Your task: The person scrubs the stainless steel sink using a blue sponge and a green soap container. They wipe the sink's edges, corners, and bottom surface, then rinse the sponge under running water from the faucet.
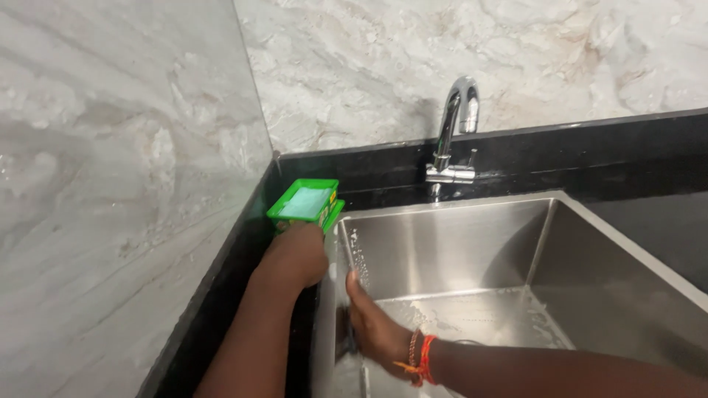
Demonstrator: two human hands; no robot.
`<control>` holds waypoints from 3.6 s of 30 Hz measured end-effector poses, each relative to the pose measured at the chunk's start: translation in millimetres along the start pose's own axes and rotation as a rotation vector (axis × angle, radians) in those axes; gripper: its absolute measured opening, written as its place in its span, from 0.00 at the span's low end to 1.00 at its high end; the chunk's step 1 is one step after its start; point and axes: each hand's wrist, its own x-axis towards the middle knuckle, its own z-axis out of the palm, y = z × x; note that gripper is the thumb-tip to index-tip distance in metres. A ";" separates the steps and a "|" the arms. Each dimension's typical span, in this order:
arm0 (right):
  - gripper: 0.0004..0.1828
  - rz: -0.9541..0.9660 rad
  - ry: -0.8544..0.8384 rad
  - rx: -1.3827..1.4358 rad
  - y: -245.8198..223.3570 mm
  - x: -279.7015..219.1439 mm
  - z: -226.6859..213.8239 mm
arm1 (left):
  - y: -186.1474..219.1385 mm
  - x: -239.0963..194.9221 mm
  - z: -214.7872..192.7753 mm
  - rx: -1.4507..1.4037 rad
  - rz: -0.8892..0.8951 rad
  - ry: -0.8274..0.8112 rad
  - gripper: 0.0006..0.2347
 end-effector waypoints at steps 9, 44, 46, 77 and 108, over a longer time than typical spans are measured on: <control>0.52 -0.509 -0.394 -0.036 72.8 66.4 -65.4 | 10.5 -8.4 -13.4 0.043 -0.039 -0.093 0.11; 0.52 -0.046 -0.107 0.085 -22.3 -31.3 34.7 | 1.3 1.9 1.7 -0.022 -0.007 -0.030 0.10; 0.44 -0.183 -0.021 0.176 -30.9 -37.5 48.6 | 0.6 -1.4 1.7 -0.035 -0.018 -0.028 0.10; 0.60 -0.324 -0.027 -0.161 23.2 26.8 -24.3 | 0.0 -2.5 -2.0 0.011 0.023 -0.055 0.10; 0.58 -0.255 -0.234 -0.239 70.3 83.2 -64.9 | 9.7 -8.0 -9.2 0.007 -0.014 -0.043 0.10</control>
